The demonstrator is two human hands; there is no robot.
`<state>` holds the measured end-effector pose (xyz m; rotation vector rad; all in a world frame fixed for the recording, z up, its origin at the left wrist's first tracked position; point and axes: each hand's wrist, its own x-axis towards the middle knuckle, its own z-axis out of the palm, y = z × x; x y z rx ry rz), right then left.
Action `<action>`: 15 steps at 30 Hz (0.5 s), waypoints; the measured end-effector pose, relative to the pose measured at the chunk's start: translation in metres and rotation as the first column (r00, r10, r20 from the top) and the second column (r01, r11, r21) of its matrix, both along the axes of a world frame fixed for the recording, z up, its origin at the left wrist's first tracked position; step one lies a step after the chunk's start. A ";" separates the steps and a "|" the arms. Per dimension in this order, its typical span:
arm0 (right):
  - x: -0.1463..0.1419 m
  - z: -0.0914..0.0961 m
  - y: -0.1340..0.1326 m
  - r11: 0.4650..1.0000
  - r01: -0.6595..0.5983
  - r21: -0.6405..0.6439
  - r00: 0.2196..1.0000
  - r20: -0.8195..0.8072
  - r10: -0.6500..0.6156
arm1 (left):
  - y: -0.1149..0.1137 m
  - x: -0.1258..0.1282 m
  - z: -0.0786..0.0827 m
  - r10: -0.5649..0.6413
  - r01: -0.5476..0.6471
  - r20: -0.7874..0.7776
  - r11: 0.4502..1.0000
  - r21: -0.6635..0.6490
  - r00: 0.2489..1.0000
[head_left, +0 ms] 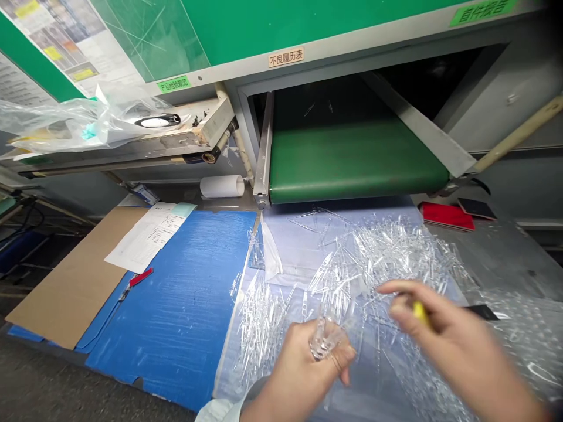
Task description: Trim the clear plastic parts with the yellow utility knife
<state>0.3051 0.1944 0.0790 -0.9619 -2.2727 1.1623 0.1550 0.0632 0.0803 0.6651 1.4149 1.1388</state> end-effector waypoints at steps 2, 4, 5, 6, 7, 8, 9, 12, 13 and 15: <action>-0.005 -0.005 -0.007 0.966 -0.144 -0.215 0.989 -0.012 0.145 | 0.005 0.004 -0.008 -0.031 0.028 0.092 0.999 0.032 0.995; -0.001 -0.017 -0.011 0.952 -0.103 -0.287 0.994 -0.001 0.107 | 0.009 0.007 -0.019 -0.039 0.034 0.208 0.999 0.030 0.977; 0.006 -0.026 -0.010 0.962 -0.031 -0.270 0.997 0.055 0.048 | 0.009 0.008 -0.026 -0.017 0.016 0.273 1.000 0.007 0.962; 0.017 -0.036 -0.008 0.973 0.029 -0.229 0.991 0.135 0.003 | 0.009 0.009 -0.033 0.016 -0.008 0.338 1.000 -0.027 0.941; 0.029 -0.048 -0.006 0.985 0.044 -0.167 0.971 0.238 -0.003 | 0.008 0.008 -0.040 0.052 -0.029 0.404 0.998 -0.065 0.913; 0.043 -0.060 -0.004 0.994 0.036 -0.105 0.933 0.360 0.004 | 0.006 0.008 -0.047 0.083 -0.041 0.465 0.994 -0.100 0.881; 0.057 -0.071 -0.003 0.996 0.045 -0.080 0.906 0.423 -0.007 | 0.004 0.007 -0.053 0.103 -0.043 0.521 0.991 -0.126 0.847; 0.088 -0.095 -0.006 0.997 0.064 -0.051 0.842 0.539 -0.027 | -0.003 0.005 -0.065 0.143 -0.038 0.632 0.984 -0.176 0.762; 0.093 -0.097 -0.007 0.997 0.066 -0.049 0.824 0.565 -0.027 | -0.004 0.006 -0.067 0.160 -0.040 0.657 0.980 -0.193 0.737; 0.096 -0.094 -0.006 0.997 0.066 -0.045 0.788 0.615 -0.025 | -0.007 0.008 -0.070 0.186 -0.058 0.696 0.977 -0.204 0.694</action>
